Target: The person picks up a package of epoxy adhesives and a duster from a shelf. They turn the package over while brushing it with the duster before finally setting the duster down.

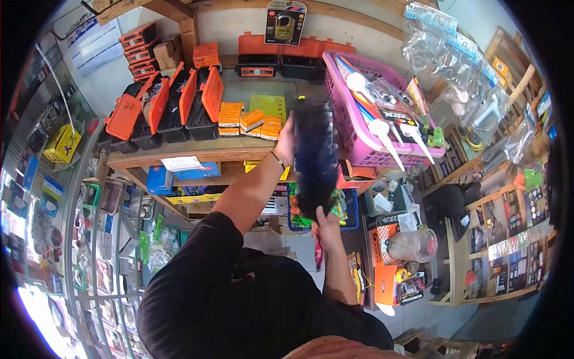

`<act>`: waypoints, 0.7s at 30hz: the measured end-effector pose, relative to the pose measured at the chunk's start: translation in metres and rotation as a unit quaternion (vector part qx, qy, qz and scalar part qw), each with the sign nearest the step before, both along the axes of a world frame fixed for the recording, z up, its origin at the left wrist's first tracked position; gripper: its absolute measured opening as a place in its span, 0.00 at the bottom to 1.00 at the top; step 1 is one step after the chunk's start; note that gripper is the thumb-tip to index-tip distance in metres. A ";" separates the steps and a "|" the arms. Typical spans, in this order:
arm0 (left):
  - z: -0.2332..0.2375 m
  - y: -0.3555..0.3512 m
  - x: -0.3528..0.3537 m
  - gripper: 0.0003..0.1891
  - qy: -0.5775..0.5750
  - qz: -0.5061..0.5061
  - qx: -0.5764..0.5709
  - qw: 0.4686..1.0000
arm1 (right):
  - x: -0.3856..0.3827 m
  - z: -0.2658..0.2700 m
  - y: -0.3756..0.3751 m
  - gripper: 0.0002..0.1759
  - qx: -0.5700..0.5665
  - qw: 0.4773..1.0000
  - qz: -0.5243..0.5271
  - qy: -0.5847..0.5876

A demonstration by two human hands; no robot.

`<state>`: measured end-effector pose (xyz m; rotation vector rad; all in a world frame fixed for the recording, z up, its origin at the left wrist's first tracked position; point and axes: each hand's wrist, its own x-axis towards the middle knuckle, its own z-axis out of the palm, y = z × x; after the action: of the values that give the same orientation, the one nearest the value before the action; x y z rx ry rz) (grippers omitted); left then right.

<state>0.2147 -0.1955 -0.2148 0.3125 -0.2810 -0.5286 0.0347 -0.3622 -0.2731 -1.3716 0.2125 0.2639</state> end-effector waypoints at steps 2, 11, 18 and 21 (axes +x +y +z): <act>0.020 0.001 -0.015 0.41 -0.140 -0.102 -0.031 0.984 | 0.000 0.000 0.000 0.17 -0.051 0.998 0.036 -0.027; 0.018 0.001 -0.017 0.41 -0.140 -0.102 -0.030 0.984 | 0.006 0.000 -0.004 0.14 -0.090 0.995 -0.001 -0.045; 0.046 -0.006 -0.039 0.32 -0.077 -0.020 0.052 0.995 | 0.009 0.003 0.001 0.15 0.018 0.999 -0.010 -0.031; 0.023 0.000 -0.015 0.29 -0.048 0.000 0.052 0.998 | 0.010 0.001 0.000 0.16 -0.014 0.999 -0.002 -0.033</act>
<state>0.2002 -0.1954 -0.1913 0.4394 -0.3468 -0.5306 0.0445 -0.3618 -0.2721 -1.4059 0.1649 0.2131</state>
